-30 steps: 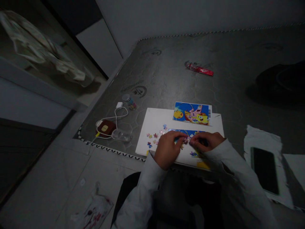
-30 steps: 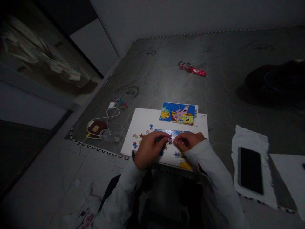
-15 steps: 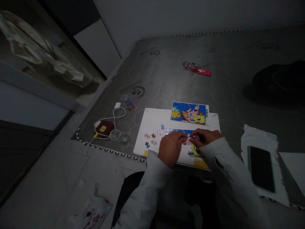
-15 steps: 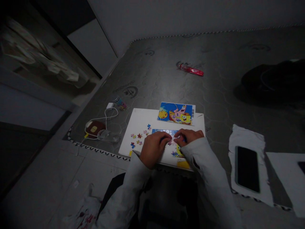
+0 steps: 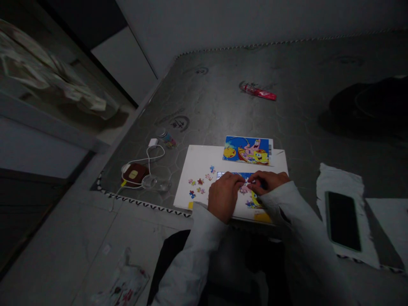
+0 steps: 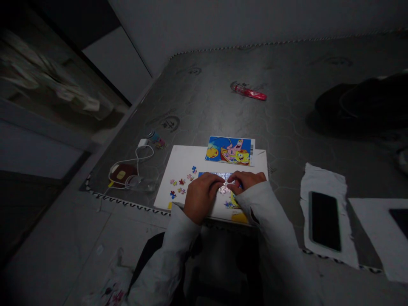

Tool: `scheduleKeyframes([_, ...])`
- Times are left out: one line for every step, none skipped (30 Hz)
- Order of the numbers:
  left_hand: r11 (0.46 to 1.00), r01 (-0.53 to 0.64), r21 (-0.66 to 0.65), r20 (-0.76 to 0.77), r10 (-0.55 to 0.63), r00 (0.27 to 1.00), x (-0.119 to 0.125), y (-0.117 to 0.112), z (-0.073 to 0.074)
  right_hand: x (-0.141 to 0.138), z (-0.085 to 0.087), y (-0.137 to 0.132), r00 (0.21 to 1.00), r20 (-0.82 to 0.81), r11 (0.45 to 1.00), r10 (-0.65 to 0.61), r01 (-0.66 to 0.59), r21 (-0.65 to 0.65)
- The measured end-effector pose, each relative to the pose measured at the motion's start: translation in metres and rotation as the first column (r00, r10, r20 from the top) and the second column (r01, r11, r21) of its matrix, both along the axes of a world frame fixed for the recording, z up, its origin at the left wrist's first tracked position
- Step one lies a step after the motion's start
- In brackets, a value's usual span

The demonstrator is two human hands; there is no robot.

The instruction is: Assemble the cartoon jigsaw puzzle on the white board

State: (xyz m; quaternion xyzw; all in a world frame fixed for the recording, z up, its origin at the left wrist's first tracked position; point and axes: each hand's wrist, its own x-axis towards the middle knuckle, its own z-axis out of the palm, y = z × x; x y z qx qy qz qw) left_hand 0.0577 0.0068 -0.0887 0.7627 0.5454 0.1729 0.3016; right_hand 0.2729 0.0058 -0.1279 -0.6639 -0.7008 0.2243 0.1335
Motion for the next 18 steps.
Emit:
scheduleKeyframes([1.0,-0.001,0.008,0.02,0.001,1.0,-0.002,0.001,0.001,0.0,0.0,0.0,1.0,0.007,1.0,-0.002,0.002,0.007])
scheduleKeyframes([1.0,0.002,0.014,0.038,-0.003,0.999,-0.004,0.002,0.002,-0.001,0.0,-0.001,1.0,0.011,1.0,-0.006,0.006,0.008])
scheduleKeyframes([1.0,0.008,0.015,0.047,-0.009,0.999,-0.006,0.003,0.004,-0.001,0.0,-0.001,1.0,0.012,1.0,-0.012,0.012,0.004])
scheduleKeyframes([1.0,0.02,0.01,0.045,-0.02,0.999,-0.009,0.003,0.007,-0.002,0.001,-0.002,1.0,0.01,1.0,-0.017,0.017,-0.001])
scheduleKeyframes([0.999,0.033,-0.001,0.032,-0.033,0.999,-0.011,0.004,0.009,-0.003,0.001,-0.002,1.0,0.005,1.0,-0.018,0.018,-0.004])
scheduleKeyframes([0.999,0.046,-0.016,0.013,-0.046,0.999,-0.013,0.004,0.012,-0.003,0.002,-0.003,1.0,0.0,1.0,-0.018,0.018,-0.002])
scheduleKeyframes([0.998,0.058,-0.031,-0.008,-0.058,0.998,-0.015,0.005,0.014,-0.003,0.003,-0.003,1.0,-0.005,1.0,-0.013,0.013,0.004])
scheduleKeyframes([0.997,0.067,-0.044,-0.026,-0.069,0.997,-0.016,0.005,0.015,-0.003,0.004,-0.004,1.0,-0.009,1.0,-0.008,0.008,0.011])
scheduleKeyframes([0.996,0.076,-0.053,-0.037,-0.078,0.996,-0.016,0.006,0.016,-0.004,0.004,-0.004,1.0,-0.01,1.0,-0.002,0.002,0.017])
scheduleKeyframes([0.995,0.082,-0.06,-0.044,-0.085,0.995,-0.016,0.006,0.016,-0.003,0.005,-0.004,1.0,-0.009,1.0,-0.001,0.001,0.016])
scheduleKeyframes([0.994,0.085,-0.065,-0.047,-0.088,0.995,-0.015,0.006,0.016,-0.003,0.005,-0.003,1.0,-0.007,1.0,-0.001,0.001,0.011])
scheduleKeyframes([0.994,0.087,-0.069,-0.047,-0.09,0.995,-0.015,0.006,0.015,-0.003,0.005,-0.003,1.0,-0.005,1.0,-0.003,0.003,0.008])
scheduleKeyframes([0.993,0.088,-0.072,-0.045,-0.092,0.995,-0.014,0.006,0.014,-0.003,0.005,-0.003,1.0,-0.005,1.0,-0.002,0.002,0.008])
scheduleKeyframes([0.993,0.09,-0.073,-0.042,-0.093,0.995,-0.014,0.006,0.013,-0.003,0.005,-0.002,1.0,-0.007,1.0,0.003,-0.003,0.01])
scheduleKeyframes([0.993,0.092,-0.071,-0.04,-0.095,0.995,-0.013,0.006,0.012,-0.003,0.005,-0.002,1.0,-0.01,1.0,0.009,-0.009,0.013])
scheduleKeyframes([0.993,0.096,-0.068,-0.037,-0.099,0.994,-0.013,0.006,0.011,-0.003,0.005,-0.002,1.0,-0.012,1.0,0.013,-0.013,0.014])
scheduleKeyframes([0.993,0.103,-0.066,-0.035,-0.105,0.994,-0.013,0.007,0.011,-0.003,0.005,-0.001,1.0,-0.01,1.0,0.013,-0.013,0.01])
scheduleKeyframes([0.992,0.109,-0.063,-0.036,-0.111,0.993,-0.013,0.007,0.01,-0.003,0.005,-0.001,1.0,-0.003,1.0,0.007,-0.007,0.0])
